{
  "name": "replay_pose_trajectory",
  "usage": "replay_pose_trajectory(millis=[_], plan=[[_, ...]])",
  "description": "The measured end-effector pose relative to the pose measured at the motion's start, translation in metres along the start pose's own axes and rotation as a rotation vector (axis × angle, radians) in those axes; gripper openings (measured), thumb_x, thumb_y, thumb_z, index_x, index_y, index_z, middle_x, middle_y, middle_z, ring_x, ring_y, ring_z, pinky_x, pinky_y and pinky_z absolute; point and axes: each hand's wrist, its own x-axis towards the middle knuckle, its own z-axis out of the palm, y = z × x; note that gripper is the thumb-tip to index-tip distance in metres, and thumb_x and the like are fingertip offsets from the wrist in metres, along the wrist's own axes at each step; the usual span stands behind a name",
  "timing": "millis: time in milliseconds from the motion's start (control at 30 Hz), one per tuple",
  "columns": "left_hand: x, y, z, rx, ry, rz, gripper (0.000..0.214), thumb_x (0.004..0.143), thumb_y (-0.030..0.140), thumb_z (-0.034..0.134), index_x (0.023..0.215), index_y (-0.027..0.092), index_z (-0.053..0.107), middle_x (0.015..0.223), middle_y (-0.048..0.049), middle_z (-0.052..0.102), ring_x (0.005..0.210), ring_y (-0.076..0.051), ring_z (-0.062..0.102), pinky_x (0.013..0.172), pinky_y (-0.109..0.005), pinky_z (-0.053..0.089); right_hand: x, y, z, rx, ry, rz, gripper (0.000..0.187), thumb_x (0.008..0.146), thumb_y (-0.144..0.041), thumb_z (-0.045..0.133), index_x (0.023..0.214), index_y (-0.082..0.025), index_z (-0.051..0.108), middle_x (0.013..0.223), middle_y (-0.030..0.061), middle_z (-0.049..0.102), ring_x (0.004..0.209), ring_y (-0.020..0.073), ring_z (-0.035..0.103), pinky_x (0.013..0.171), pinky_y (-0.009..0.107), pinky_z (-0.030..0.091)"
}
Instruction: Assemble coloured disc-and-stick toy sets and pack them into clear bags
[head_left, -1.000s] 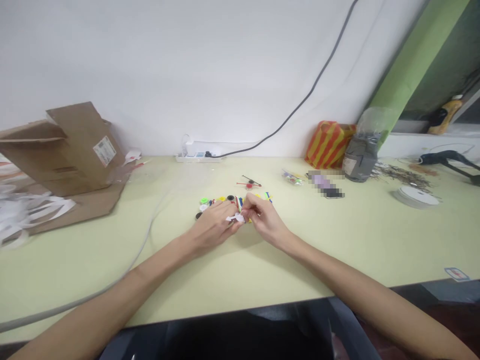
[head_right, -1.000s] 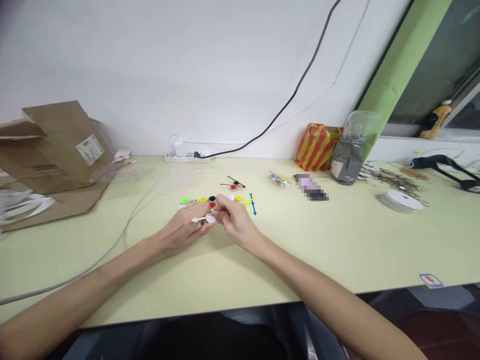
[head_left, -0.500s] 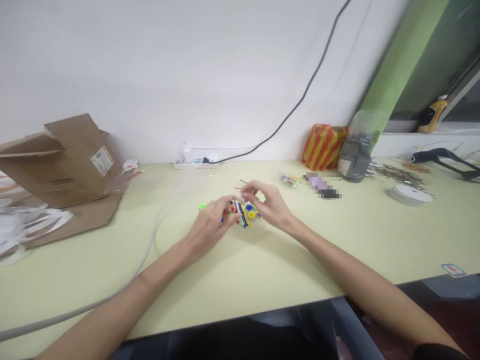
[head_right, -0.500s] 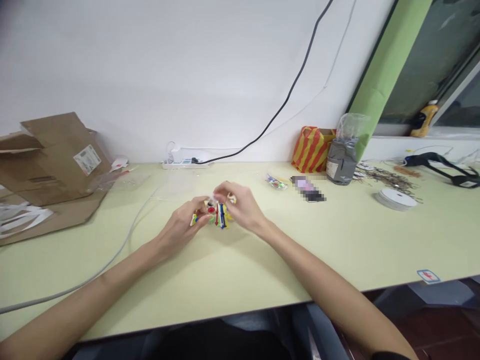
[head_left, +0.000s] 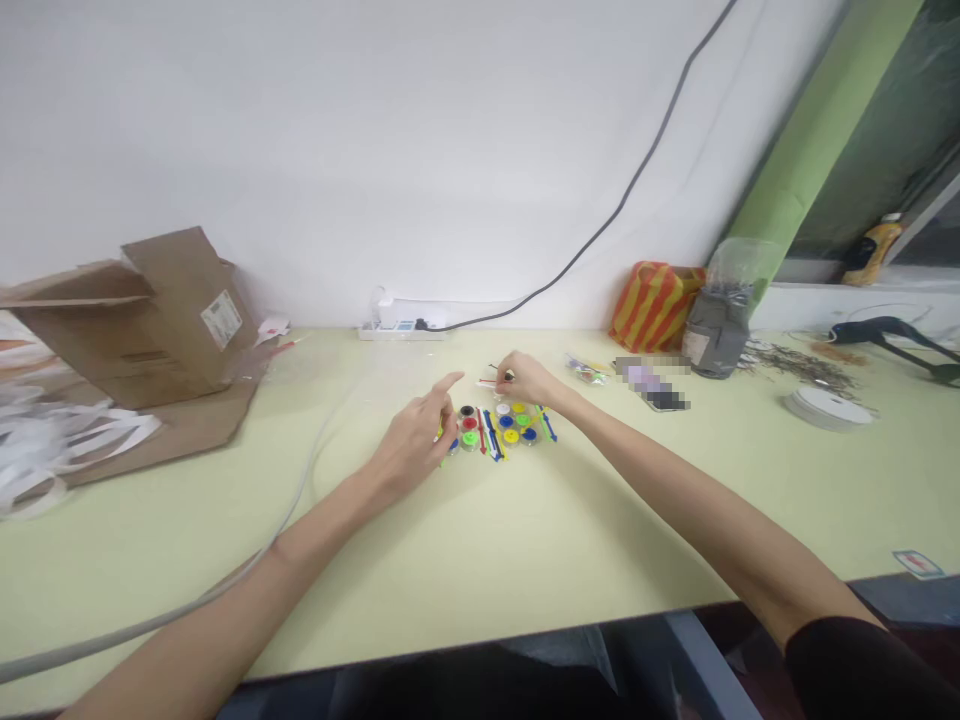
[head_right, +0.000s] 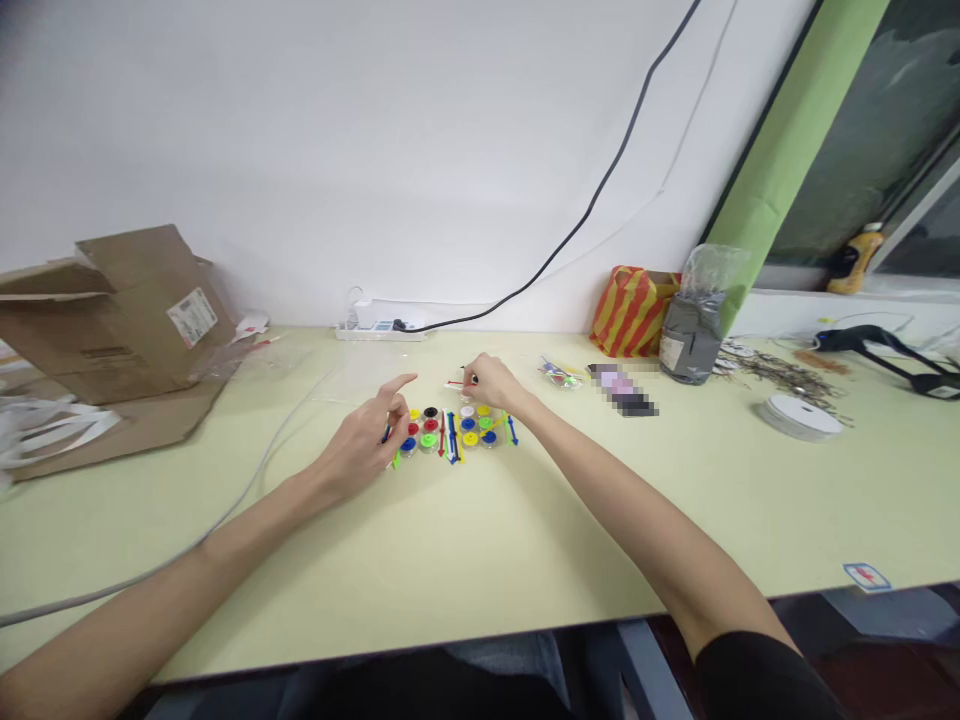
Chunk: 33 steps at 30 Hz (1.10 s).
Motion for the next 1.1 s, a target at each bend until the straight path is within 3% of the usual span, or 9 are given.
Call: replay_pose_trajectory(millis=[100,300,533,633,767,900,1100], plan=[[0.001,0.000,0.002,0.010,-0.014,-0.006,0.057,0.096,0.018,0.041,0.151,0.021,0.028,0.086,0.0004,0.057,0.075,-0.015,0.053,0.076,-0.028,0.043,0.007,0.007,0.004,0.007,-0.045,0.056,0.004,0.079,-0.019,0.075,0.082,-0.017,0.076,0.092,0.0066,0.070,0.085,0.0187,0.060,0.075,0.026,0.042],[0.001,-0.004,0.004,0.016,-0.048,-0.005,0.056,0.096,0.017,0.041,0.150,0.023,0.030,0.088,-0.0003,0.059,0.077,-0.016,0.055,0.074,-0.028,0.043,0.018,0.016,0.004,0.037,-0.037,0.025,0.004,0.079,-0.015,0.071,0.081,-0.016,0.075,0.087,0.0057,0.071,0.081,0.0183,0.061,0.073,0.026,0.042],[0.001,-0.004,0.003,0.027,-0.052,-0.001,0.054,0.096,0.018,0.042,0.149,0.023,0.032,0.088,-0.0003,0.060,0.078,-0.016,0.057,0.073,-0.028,0.043,0.025,0.013,0.004,0.121,-0.043,-0.077,0.006,0.080,-0.014,0.070,0.083,-0.016,0.075,0.093,0.0045,0.073,0.088,0.0183,0.063,0.083,0.027,0.044],[0.001,-0.004,0.003,0.031,-0.054,-0.001,0.052,0.096,0.018,0.041,0.147,0.022,0.033,0.090,-0.0008,0.061,0.079,-0.016,0.059,0.073,-0.028,0.044,0.022,0.018,-0.004,0.162,0.030,-0.107,0.011,0.083,-0.014,0.066,0.090,-0.017,0.074,0.100,0.0061,0.074,0.094,0.0201,0.064,0.090,0.031,0.046],[0.002,-0.005,0.005,0.043,-0.063,0.009,0.049,0.098,0.019,0.039,0.147,0.022,0.034,0.091,-0.0013,0.062,0.081,-0.017,0.059,0.075,-0.029,0.044,0.006,0.029,-0.024,0.178,0.168,-0.104,0.021,0.087,-0.009,0.057,0.095,-0.018,0.073,0.106,0.0068,0.073,0.101,0.0220,0.065,0.096,0.036,0.046],[0.002,-0.004,0.005,0.045,-0.078,0.008,0.047,0.099,0.020,0.038,0.146,0.022,0.035,0.091,-0.0013,0.063,0.082,-0.017,0.060,0.076,-0.030,0.045,-0.026,0.036,-0.038,0.141,0.079,-0.094,0.021,0.087,-0.009,0.059,0.097,-0.019,0.074,0.108,0.0067,0.073,0.102,0.0227,0.065,0.096,0.037,0.047],[0.003,-0.005,0.006,0.045,-0.083,0.019,0.045,0.099,0.022,0.038,0.144,0.022,0.038,0.091,-0.0020,0.062,0.082,-0.018,0.060,0.077,-0.031,0.045,-0.061,0.043,-0.024,0.038,0.165,0.008,0.027,0.095,-0.015,0.052,0.113,-0.022,0.072,0.116,0.0091,0.070,0.111,0.0256,0.060,0.100,0.043,0.045]])
